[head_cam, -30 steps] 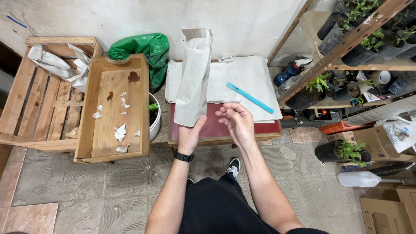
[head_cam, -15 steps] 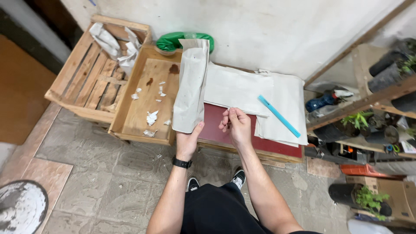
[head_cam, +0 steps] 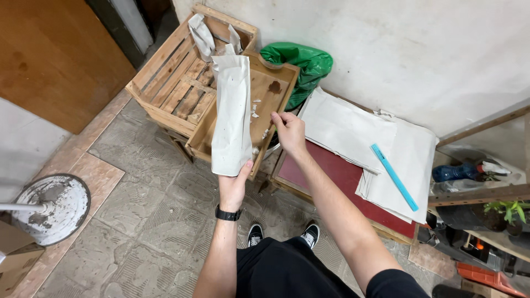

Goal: The person folds white paper into cone-shaped sleeves, places small potted plants inside, and sets the wrapped plants on a nearby shelf. The person repeats the folding and wrapping process for multiple plants.

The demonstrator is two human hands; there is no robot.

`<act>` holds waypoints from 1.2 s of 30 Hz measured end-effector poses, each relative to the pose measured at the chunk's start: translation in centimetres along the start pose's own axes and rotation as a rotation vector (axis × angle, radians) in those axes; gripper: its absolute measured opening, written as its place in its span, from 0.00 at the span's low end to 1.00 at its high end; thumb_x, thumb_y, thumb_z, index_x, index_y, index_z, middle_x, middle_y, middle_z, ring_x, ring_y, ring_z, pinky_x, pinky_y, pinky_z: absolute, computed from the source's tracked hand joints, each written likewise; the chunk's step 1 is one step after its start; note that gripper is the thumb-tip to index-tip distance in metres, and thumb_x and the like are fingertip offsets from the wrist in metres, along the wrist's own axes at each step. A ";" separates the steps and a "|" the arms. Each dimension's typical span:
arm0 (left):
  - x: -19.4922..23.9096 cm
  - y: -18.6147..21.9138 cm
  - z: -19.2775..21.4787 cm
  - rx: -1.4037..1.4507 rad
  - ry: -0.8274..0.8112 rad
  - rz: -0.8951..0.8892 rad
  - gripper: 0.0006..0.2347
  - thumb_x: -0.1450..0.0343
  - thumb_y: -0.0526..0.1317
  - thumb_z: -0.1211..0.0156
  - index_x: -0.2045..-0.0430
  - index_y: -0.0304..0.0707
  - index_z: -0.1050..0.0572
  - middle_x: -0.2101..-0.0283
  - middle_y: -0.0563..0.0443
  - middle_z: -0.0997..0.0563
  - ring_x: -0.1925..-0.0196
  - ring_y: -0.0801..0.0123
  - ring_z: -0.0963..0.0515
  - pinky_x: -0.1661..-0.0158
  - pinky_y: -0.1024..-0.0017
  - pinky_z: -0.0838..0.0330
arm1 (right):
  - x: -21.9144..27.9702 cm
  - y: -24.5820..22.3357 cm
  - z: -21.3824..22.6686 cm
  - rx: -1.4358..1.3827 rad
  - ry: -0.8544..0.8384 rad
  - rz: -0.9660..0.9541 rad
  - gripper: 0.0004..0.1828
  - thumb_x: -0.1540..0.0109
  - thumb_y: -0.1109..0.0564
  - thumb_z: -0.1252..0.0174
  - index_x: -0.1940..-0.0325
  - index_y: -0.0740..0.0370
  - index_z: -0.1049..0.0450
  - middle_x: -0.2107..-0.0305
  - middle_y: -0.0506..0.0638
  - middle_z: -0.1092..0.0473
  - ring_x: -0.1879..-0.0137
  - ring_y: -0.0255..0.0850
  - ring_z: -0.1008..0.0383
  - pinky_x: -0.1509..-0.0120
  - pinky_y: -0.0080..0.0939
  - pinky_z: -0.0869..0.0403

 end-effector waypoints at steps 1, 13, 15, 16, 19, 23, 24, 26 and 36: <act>0.0 0.1 0.2 0.000 0.008 -0.002 0.32 0.25 0.37 0.24 0.25 0.26 0.30 0.25 0.32 0.24 0.23 0.55 0.32 0.29 0.46 0.29 | -0.6 0.2 -0.7 -0.002 -0.006 0.004 0.17 0.24 0.43 0.35 0.62 0.50 0.11 0.69 0.52 0.19 0.60 0.47 0.17 0.53 0.46 0.20; -0.7 -2.3 -0.3 0.221 -0.108 -0.038 0.36 0.22 0.47 0.31 0.19 0.33 0.39 0.19 0.34 0.32 0.20 0.49 0.35 0.25 0.41 0.33 | -2.0 1.7 -4.8 0.186 -0.399 -0.040 0.24 0.31 0.59 0.39 0.31 0.50 0.17 0.24 0.60 0.30 0.25 0.68 0.26 0.20 0.67 0.26; -0.4 -2.5 -1.6 0.573 -0.067 0.025 0.33 0.17 0.52 0.43 0.16 0.36 0.44 0.18 0.37 0.33 0.19 0.48 0.34 0.23 0.41 0.36 | -0.6 -2.3 -2.7 -0.001 -0.363 -0.060 0.22 0.29 0.59 0.44 0.32 0.53 0.16 0.28 0.53 0.25 0.24 0.63 0.26 0.20 0.65 0.27; -0.6 -3.1 -1.3 0.572 -0.071 0.029 0.33 0.17 0.52 0.43 0.16 0.36 0.44 0.18 0.37 0.33 0.19 0.48 0.34 0.23 0.41 0.36 | 0.4 -2.0 -2.1 -0.001 -0.359 -0.064 0.22 0.29 0.59 0.44 0.32 0.53 0.16 0.28 0.53 0.25 0.24 0.63 0.26 0.20 0.65 0.27; -1.5 -3.9 -1.8 0.477 -0.149 0.034 0.31 0.19 0.46 0.37 0.19 0.37 0.40 0.21 0.37 0.30 0.22 0.51 0.31 0.23 0.43 0.36 | 3.6 -2.0 0.5 -0.361 -0.328 -0.159 0.24 0.21 0.41 0.46 0.26 0.54 0.21 0.41 0.55 0.18 0.40 0.39 0.19 0.36 0.50 0.18; -2.5 -3.6 -4.2 0.322 -0.223 -0.025 0.34 0.25 0.36 0.25 0.22 0.32 0.35 0.25 0.41 0.24 0.25 0.58 0.30 0.27 0.49 0.29 | 8.8 -5.6 5.6 -0.727 -0.245 0.032 0.66 0.37 0.16 0.42 0.10 0.59 0.52 0.25 0.68 0.38 0.23 0.59 0.36 0.25 0.63 0.32; -2.6 -3.9 -4.8 0.262 -0.260 -0.044 0.35 0.27 0.36 0.22 0.24 0.29 0.32 0.27 0.39 0.22 0.26 0.57 0.27 0.29 0.49 0.27 | 9.9 -6.8 7.2 -0.596 -0.209 0.080 0.81 0.46 0.12 0.32 0.07 0.59 0.61 0.21 0.78 0.47 0.16 0.74 0.47 0.17 0.81 0.42; -3.0 -5.6 -6.5 0.272 -0.298 -0.042 0.33 0.28 0.35 0.22 0.25 0.30 0.31 0.28 0.40 0.21 0.28 0.60 0.27 0.31 0.50 0.26 | 10.4 -9.3 9.2 -0.458 -0.086 0.037 0.67 0.42 0.35 0.27 0.10 0.64 0.54 0.25 0.77 0.40 0.20 0.72 0.39 0.20 0.78 0.35; -0.1 -3.1 -14.8 0.722 -0.498 0.150 0.32 0.25 0.35 0.30 0.26 0.47 0.40 0.36 0.41 0.21 0.47 0.55 0.14 0.54 0.57 0.13 | 13.1 0.7 17.9 -0.325 0.476 -0.099 0.07 0.27 0.62 0.32 0.48 0.54 0.12 0.61 0.46 0.14 0.52 0.29 0.23 0.42 0.41 0.19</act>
Point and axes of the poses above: each hand's wrist, its own x-axis away from the middle knuckle, its own z-axis out of the back of the hand, y = z × x, the point moved 1 cm from there along -x, towards the middle knuckle
